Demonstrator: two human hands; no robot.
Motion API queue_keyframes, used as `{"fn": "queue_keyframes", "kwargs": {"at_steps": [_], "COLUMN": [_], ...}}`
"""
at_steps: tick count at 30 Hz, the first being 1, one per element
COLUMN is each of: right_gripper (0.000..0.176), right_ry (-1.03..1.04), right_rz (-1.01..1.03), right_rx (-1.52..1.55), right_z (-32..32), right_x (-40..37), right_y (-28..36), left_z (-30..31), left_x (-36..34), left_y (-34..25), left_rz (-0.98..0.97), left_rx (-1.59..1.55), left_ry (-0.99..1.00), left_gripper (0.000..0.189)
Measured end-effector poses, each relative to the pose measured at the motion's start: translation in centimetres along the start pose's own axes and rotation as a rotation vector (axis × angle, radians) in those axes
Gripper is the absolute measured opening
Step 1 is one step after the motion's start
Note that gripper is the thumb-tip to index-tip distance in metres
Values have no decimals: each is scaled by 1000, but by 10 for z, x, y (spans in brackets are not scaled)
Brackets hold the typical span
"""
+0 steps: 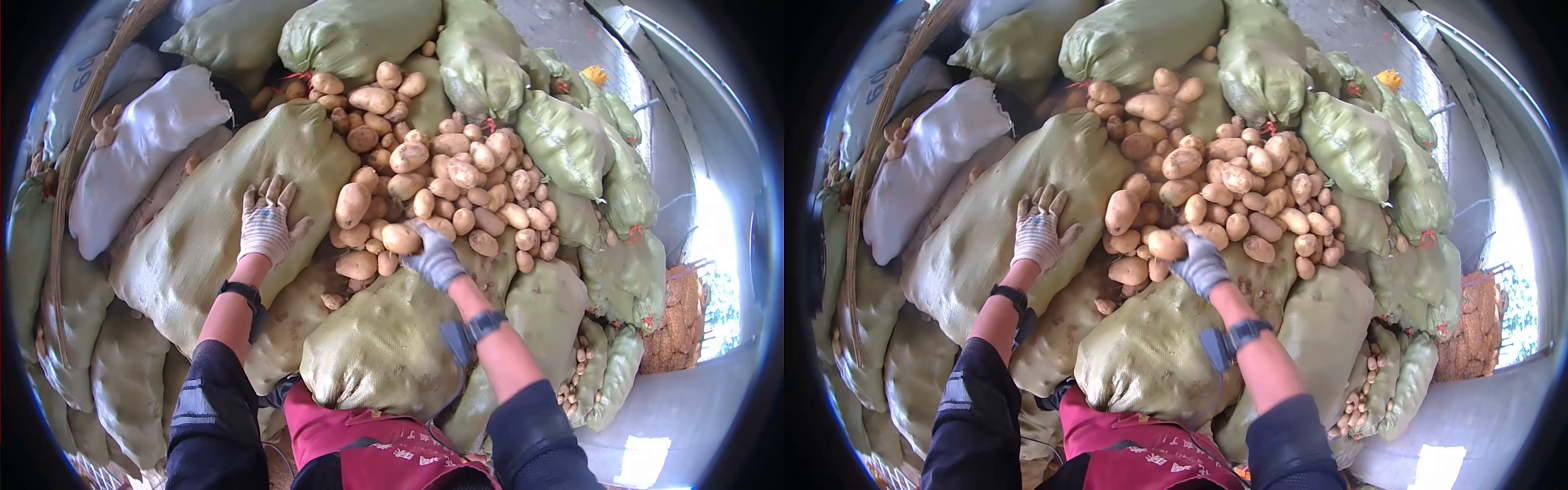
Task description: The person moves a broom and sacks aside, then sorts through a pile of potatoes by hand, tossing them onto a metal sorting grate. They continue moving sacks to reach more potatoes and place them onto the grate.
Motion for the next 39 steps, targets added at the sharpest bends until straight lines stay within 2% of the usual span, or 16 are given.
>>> {"fn": "queue_keyframes", "kwargs": {"at_steps": [5, 6, 7, 10, 15, 20, 23, 25, 27, 28, 31, 32, 33, 34, 36, 39], "right_gripper": [55, 57, 57, 45, 44, 44, 44, 44, 44, 44, 41, 48, 51, 57, 75, 98], "right_ry": [-370, -312, -515, -866, -1162, -1294, -1350, -1342, -1115, -966, -368, -260, -185, -106, -54, 93], "right_rz": [-502, -819, -905, -884, -1405, -1680, -1498, -1248, -983, -909, -619, -525, -383, -327, -58, -26], "right_rx": [604, 746, 817, 652, 186, 71, 213, 474, 851, 952, 641, 604, 550, 402, 67, -35], "right_z": [105, 132, 144, 189, 178, 162, 183, 201, 195, 188, 133, 100, 69, 51, 16, -45], "right_x": [-173, -222, -288, -503, -824, -919, -860, -744, -568, -493, -259, -207, -159, -115, -47, -1], "right_y": [-60, -64, -109, -182, -179, -151, -182, -194, -171, -145, -51, -44, -41, -26, -11, -10], "left_z": [-4, -4, -7, -10, -20, -13, -47, -88, -116, -154, -57, -81, -103, -102, -117, -137], "left_x": [-2, -2, -2, -3, -3, -26, -76, -108, -124, -121, -80, -70, -59, -57, -54, -50], "left_y": [-3, -5, -4, -6, 1, -25, -64, -94, -101, -99, -121, -117, -115, -116, -113, -111], "left_rz": [-31, -28, -36, -64, -69, 10, 58, 727, 1368, 1358, 1367, 1233, 1095, 1154, 1250, 1358], "left_rx": [45, 56, 86, 112, 147, -143, -1052, -1571, -1681, -1855, -1606, -1475, -1339, -1062, -1018, -1041], "left_ry": [-21, 0, 0, 8, -30, -71, -224, 255, 637, 739, 368, 294, 227, 337, 467, 460], "left_gripper": [71, 71, 73, 74, 73, 69, 64, 65, 74, 82, 96, 104, 112, 122, 126, 126]}}
Point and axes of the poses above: each hand's wrist, its own x-axis towards the middle knuckle, its own z-axis out of the back of the hand, y = z × x, the point moved 6 cm from there along x, towards the middle knuckle, and after that the axes turned 12 degrees about -y, right-handed, at the moved point
